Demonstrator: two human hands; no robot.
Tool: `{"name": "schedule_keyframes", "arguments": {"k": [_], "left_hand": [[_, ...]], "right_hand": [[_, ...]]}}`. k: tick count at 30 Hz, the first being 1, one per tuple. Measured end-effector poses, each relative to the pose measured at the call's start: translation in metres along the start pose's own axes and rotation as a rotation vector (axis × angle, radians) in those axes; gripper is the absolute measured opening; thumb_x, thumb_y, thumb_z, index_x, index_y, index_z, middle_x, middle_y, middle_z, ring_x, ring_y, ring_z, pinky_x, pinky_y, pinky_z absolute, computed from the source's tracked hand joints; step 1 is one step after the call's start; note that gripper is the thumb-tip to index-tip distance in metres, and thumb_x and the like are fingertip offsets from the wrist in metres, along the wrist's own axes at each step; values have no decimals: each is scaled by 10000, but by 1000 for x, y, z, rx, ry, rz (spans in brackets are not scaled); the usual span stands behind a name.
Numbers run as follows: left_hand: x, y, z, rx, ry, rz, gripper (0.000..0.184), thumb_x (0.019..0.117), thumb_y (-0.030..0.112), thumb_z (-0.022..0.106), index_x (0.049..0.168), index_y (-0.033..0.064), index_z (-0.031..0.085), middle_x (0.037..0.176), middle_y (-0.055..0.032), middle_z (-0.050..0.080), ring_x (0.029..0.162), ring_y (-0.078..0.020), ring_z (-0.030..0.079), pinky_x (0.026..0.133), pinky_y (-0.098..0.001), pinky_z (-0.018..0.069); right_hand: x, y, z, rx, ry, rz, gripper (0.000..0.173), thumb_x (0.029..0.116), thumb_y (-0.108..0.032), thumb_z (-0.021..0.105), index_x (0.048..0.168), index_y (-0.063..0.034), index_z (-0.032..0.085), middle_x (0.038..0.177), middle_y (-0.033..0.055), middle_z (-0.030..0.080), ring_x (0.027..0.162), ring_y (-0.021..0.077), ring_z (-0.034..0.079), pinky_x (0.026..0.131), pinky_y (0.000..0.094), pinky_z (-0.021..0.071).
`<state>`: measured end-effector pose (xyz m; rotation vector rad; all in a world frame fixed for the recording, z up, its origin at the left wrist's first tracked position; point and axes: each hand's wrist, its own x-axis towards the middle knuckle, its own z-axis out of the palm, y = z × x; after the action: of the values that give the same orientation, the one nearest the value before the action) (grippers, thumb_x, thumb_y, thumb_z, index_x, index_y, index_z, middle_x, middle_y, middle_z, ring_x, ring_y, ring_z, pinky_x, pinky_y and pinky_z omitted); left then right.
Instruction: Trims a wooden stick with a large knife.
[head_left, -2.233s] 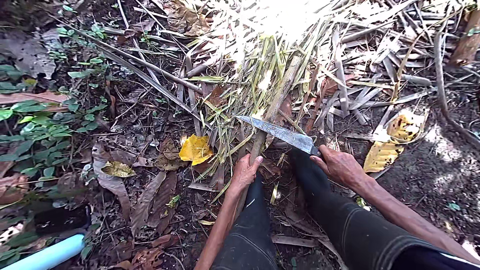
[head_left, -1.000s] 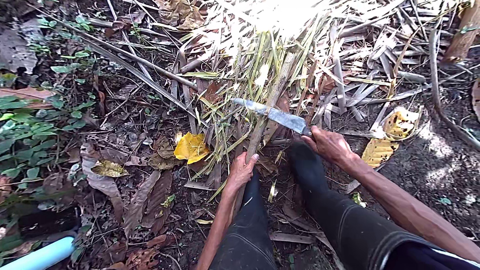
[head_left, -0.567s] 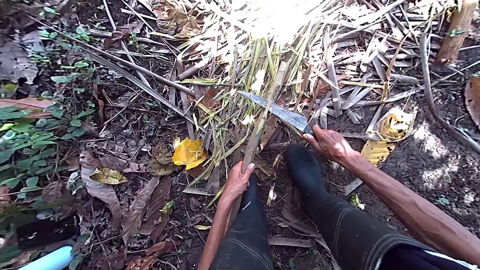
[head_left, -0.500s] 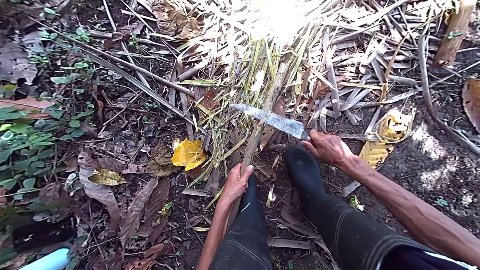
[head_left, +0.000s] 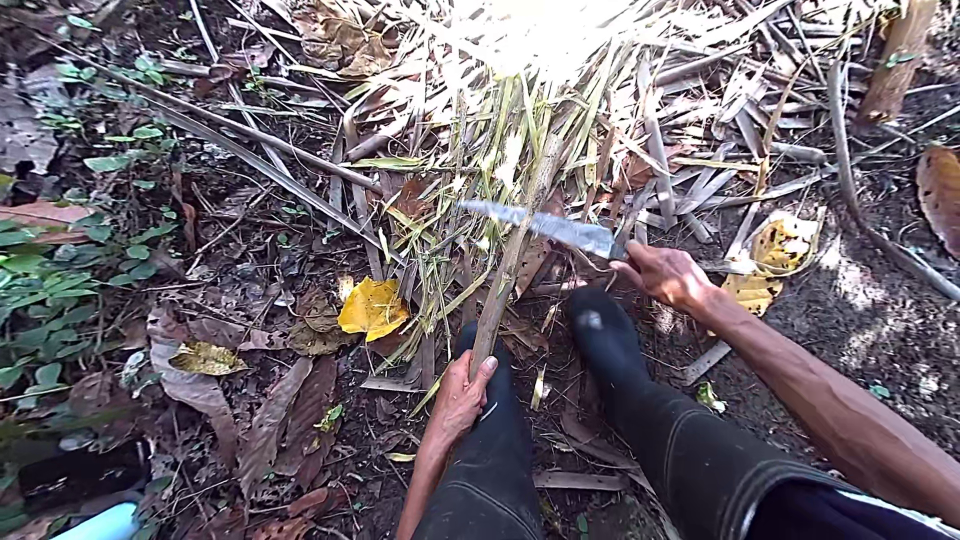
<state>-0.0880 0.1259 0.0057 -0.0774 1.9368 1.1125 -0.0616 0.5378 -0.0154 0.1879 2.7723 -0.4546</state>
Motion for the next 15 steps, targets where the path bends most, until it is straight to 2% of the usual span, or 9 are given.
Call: {"name": "schedule_keyframes", "arguments": {"k": [2, 4, 8, 11, 12, 15], "left_hand": [[-4, -4, 0, 17, 19, 11, 375, 1012, 445, 553, 1065, 77, 603, 619, 9, 555, 478, -120, 556, 490, -291, 520], [-4, -5, -2, 5, 20, 20, 386, 1007, 461, 552, 1061, 81, 604, 611, 7, 551, 470, -123, 551, 479, -293, 519], [-4, -4, -2, 12, 24, 6, 409, 999, 488, 548, 1065, 89, 608, 607, 8, 545, 474, -130, 553, 483, -298, 519], [-10, -2, -3, 19, 36, 14, 403, 997, 478, 552, 1072, 86, 607, 605, 17, 542, 470, -119, 550, 480, -284, 517], [-10, -1, -3, 23, 38, 12, 408, 998, 481, 549, 1077, 85, 609, 610, 13, 544, 472, -121, 549, 483, -288, 517], [-7, 1, -7, -6, 22, 22, 411, 1002, 477, 550, 1079, 78, 610, 608, 5, 547, 467, -130, 554, 471, -292, 522]], "right_hand": [[8, 24, 0, 52, 70, 95, 636, 1051, -642, 331, 1046, -72, 613, 705, 158, 614, 650, 397, 662, 536, 607, 513], [8, 25, -7, 55, 73, 85, 641, 1046, -658, 302, 1000, -92, 598, 644, 120, 574, 582, 354, 632, 492, 567, 495], [-1, 8, -21, -26, -54, -35, 520, 1037, -591, 450, 969, -97, 598, 669, 78, 583, 582, 296, 634, 501, 516, 505], [17, 29, -30, 12, -91, 132, 580, 1061, -586, 383, 1080, -51, 606, 762, 177, 638, 732, 411, 678, 623, 617, 527], [23, 35, -35, 7, -84, 179, 597, 1065, -586, 367, 1065, -33, 594, 774, 203, 636, 762, 443, 680, 641, 635, 522], [21, 29, -41, 16, -50, 179, 618, 1068, -596, 342, 1047, -26, 580, 735, 187, 615, 726, 426, 670, 624, 614, 518]]}}
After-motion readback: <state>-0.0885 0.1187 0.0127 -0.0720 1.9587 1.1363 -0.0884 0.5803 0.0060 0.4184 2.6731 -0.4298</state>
